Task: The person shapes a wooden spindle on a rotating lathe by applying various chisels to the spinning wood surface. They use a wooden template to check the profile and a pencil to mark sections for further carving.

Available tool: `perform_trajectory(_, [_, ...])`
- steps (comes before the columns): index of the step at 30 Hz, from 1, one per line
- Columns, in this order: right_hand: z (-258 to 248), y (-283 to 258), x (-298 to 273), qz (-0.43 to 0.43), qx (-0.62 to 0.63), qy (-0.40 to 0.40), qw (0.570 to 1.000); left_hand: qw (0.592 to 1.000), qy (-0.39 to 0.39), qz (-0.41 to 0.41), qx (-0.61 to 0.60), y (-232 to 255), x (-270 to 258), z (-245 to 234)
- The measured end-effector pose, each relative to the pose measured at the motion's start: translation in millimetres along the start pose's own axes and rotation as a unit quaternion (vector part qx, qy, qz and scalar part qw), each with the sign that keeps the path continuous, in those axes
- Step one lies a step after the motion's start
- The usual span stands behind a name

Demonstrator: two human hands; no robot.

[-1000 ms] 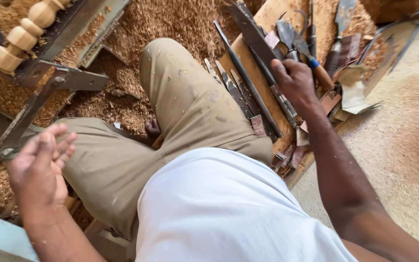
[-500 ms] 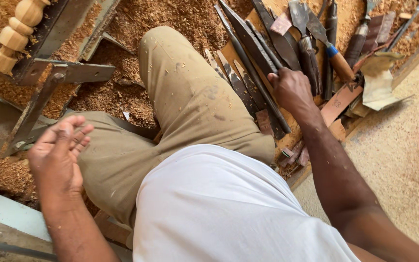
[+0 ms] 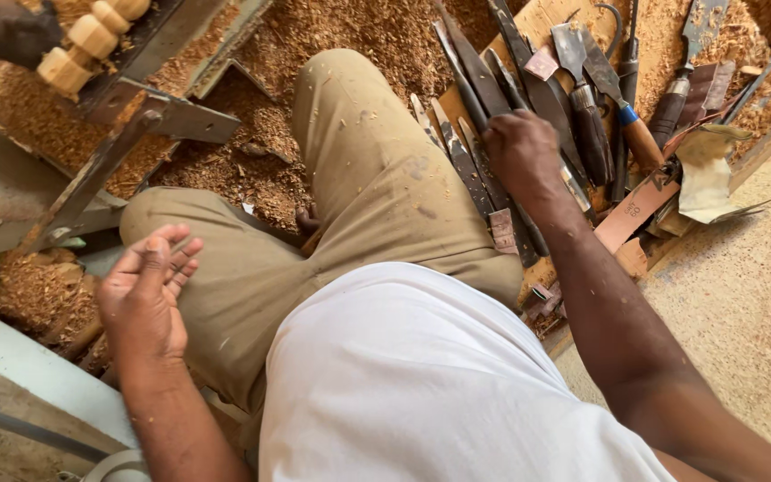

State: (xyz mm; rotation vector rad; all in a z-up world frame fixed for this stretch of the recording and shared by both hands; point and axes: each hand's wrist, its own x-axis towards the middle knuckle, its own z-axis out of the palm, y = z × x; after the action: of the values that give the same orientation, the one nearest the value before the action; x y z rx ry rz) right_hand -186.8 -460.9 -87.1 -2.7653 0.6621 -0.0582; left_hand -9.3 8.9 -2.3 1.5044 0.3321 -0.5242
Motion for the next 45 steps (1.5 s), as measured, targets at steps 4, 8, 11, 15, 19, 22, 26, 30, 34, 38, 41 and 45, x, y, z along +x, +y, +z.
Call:
perform_trajectory(4, [20.9,-28.7,16.7,-0.017,0.020,-0.029,0.999,1.000,-0.004,0.004,-0.022,-6.6,-12.4,-3.9])
perform_trajectory(8, [32.4,-53.9,45.3,-0.045,0.041,-0.029,0.998,0.998,-0.013,0.010,-0.052,-13.9,-21.6,-9.8])
perform_trajectory(11, [50.0,-65.1,69.7,0.026,0.020,-0.110,0.993,0.998,-0.020,0.025,-0.048,-18.5,-25.5,-12.7])
perform_trajectory(15, [70.3,-64.2,91.3,0.067,-0.049,-0.174,0.981,0.997,-0.025,0.040,-0.063,-19.7,-28.9,-6.0])
perform_trajectory(19, [55.6,-39.9,91.4,-0.037,0.034,-0.153,0.987,0.998,-0.023,0.052,0.030,-11.5,-32.7,7.3])
perform_trajectory(22, [23.6,-28.3,78.7,0.162,0.284,-0.206,0.922,0.992,-0.042,0.083,0.081,-8.4,-32.0,24.0])
perform_trajectory(26, [-53.9,-45.1,65.6,0.154,0.387,-0.199,0.887,0.959,-0.110,0.115,0.234,6.4,-23.9,64.2])
perform_trajectory(30, [-127.4,-108.3,68.2,-0.053,0.481,-0.129,0.865,0.894,-0.253,0.236,0.285,28.3,-11.3,131.3])
perform_trajectory(34, [-178.2,-189.3,76.4,-0.056,0.384,-0.049,0.920,0.866,-0.345,0.257,0.255,55.5,0.3,207.1])
perform_trajectory(38, [-189.7,-252.4,95.0,-0.126,0.435,0.012,0.892,0.921,-0.301,0.239,-0.069,74.6,5.9,234.9])
perform_trajectory(41, [-178.9,-272.3,98.1,-0.364,0.256,0.103,0.890,0.951,-0.250,0.167,-0.069,89.0,21.1,201.8])
perform_trajectory(45, [-148.0,-281.8,75.8,-0.297,0.337,-0.193,0.872,0.918,-0.227,0.160,-0.282,112.4,50.0,135.6])
